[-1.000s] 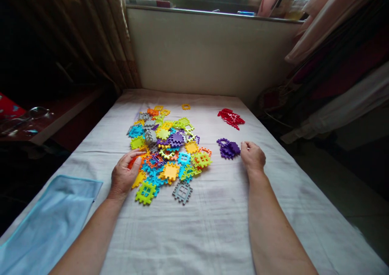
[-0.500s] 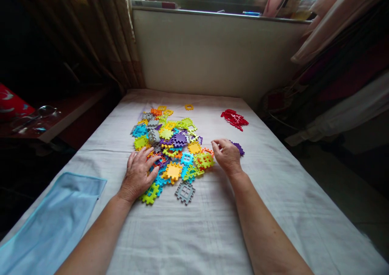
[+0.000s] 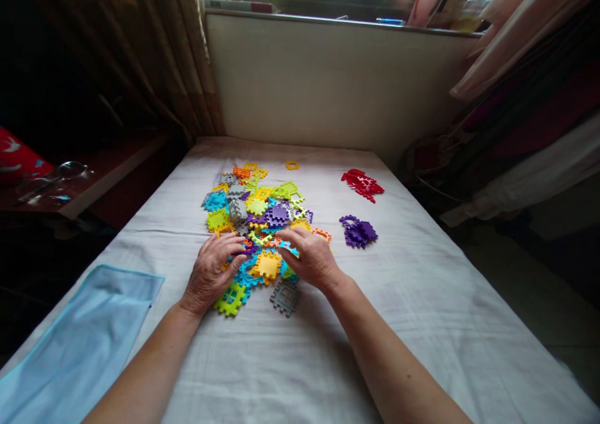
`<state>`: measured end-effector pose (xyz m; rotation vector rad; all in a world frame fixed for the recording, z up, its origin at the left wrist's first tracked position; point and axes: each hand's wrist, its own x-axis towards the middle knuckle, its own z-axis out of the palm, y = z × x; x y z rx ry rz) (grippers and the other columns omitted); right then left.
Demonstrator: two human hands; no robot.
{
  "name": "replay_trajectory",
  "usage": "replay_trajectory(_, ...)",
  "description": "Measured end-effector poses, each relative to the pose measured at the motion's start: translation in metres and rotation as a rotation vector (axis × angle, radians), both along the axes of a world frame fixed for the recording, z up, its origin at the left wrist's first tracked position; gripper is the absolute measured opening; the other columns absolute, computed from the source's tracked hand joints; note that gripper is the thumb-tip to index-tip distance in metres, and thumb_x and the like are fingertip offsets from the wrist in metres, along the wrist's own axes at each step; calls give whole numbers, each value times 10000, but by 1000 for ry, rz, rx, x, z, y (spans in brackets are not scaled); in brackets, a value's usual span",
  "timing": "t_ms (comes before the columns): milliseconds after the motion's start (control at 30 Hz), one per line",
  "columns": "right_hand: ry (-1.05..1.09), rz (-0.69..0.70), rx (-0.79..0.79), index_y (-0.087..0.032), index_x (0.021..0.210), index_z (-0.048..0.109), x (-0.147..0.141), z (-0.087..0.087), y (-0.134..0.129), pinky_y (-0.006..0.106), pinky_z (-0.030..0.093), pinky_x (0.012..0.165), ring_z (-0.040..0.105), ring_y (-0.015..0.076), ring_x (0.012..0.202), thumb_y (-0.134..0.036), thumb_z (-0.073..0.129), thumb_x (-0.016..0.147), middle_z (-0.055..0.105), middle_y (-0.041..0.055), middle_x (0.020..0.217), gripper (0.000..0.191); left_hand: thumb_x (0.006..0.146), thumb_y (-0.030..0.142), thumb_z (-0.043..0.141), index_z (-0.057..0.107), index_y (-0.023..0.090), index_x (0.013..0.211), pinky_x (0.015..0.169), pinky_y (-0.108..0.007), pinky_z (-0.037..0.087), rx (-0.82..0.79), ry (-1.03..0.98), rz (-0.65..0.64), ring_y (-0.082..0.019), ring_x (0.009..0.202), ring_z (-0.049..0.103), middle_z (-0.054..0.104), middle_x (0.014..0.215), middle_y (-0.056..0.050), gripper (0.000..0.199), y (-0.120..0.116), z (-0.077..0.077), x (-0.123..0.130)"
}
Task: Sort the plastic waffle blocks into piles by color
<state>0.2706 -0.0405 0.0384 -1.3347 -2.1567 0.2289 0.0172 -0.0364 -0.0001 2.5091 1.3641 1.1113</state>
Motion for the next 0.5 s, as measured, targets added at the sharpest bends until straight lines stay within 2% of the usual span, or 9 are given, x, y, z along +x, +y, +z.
replay_trajectory(100,-68,83,-12,-259,1239,641,-18,-4,-8,268,502,769,658,185,938,-301,639,886,698,70,1103,356,926,336,570,666,265,1011,1124,-453,365,61,-40,-14,-191,1159,628,731,1135,-22,147,-1,1,2)
replay_trajectory(167,-83,109,-7,-279,1219,655,-26,-7,-11,268,500,780,652,185,941,-315,627,900,699,66,1091,322,923,336,579,669,265,1001,1118,-457,377,82,-55,-19,-192,1150,634,735,1124,-21,139,-2,2,3)
replay_trajectory(333,-54,85,10,-265,1063,713,-32,-9,-13,249,486,760,655,170,886,-355,551,954,710,54,984,215,919,346,579,681,271,975,1093,-457,416,83,-66,-46,-196,1126,647,741,1102,-19,138,-4,5,8)
replay_trajectory(500,-49,96,-7,-263,1036,711,-32,-8,-12,229,472,725,653,151,836,-357,549,955,709,41,953,204,921,321,580,675,276,988,1102,-453,409,104,-54,-82,-192,1114,649,738,1107,-15,125,-5,6,10)
